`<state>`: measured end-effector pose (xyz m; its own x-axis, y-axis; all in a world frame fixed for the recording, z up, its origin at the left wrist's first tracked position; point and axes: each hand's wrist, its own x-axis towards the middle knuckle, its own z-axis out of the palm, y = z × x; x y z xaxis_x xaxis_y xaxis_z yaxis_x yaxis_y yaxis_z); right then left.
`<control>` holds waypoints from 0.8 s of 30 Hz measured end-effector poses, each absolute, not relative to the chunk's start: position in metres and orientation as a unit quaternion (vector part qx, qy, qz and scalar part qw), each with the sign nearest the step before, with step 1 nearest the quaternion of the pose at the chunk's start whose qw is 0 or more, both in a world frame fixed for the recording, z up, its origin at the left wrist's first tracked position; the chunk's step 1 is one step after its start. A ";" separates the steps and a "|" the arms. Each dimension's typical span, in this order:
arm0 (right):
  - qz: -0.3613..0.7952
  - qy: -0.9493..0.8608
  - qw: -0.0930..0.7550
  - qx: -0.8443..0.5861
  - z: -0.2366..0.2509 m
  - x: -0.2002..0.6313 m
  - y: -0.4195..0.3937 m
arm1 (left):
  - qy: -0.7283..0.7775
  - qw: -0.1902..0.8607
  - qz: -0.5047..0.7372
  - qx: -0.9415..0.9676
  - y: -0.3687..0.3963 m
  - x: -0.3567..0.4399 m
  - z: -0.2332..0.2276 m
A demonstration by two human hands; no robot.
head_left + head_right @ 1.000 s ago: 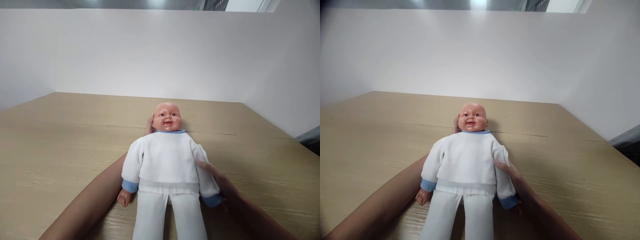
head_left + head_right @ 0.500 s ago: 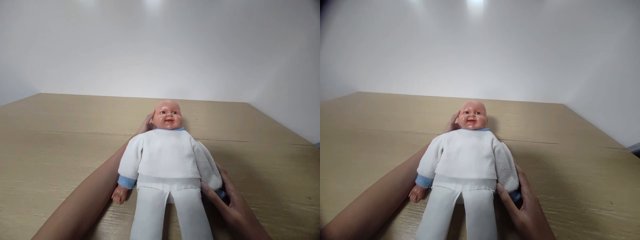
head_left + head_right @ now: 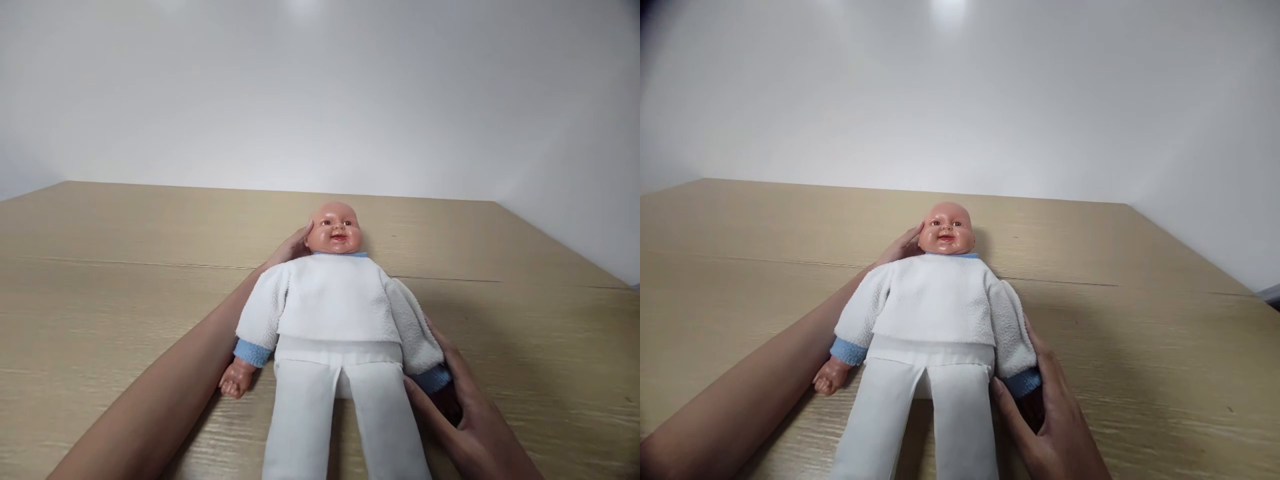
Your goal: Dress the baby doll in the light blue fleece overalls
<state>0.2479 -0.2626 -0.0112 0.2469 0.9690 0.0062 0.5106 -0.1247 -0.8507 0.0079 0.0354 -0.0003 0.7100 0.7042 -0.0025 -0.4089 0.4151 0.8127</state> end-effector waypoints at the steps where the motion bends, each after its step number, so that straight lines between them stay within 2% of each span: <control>1: 0.297 -0.538 0.387 -0.687 -0.012 0.249 -0.263 | 0.175 0.823 0.339 0.422 0.036 0.008 -0.001; 8: 0.307 -0.525 0.412 -0.678 -0.015 0.247 -0.260 | 0.181 0.813 0.385 0.398 0.036 0.011 -0.005; 24: 0.298 -0.536 0.399 -0.682 -0.008 0.245 -0.257 | 0.212 0.801 0.361 0.428 0.037 0.009 -0.004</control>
<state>0.2447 -0.2570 -0.0078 0.2484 0.9684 0.0209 0.4925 -0.1077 -0.8636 0.0089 0.0374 -0.0043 0.6501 0.7592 -0.0307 -0.3964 0.3734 0.8387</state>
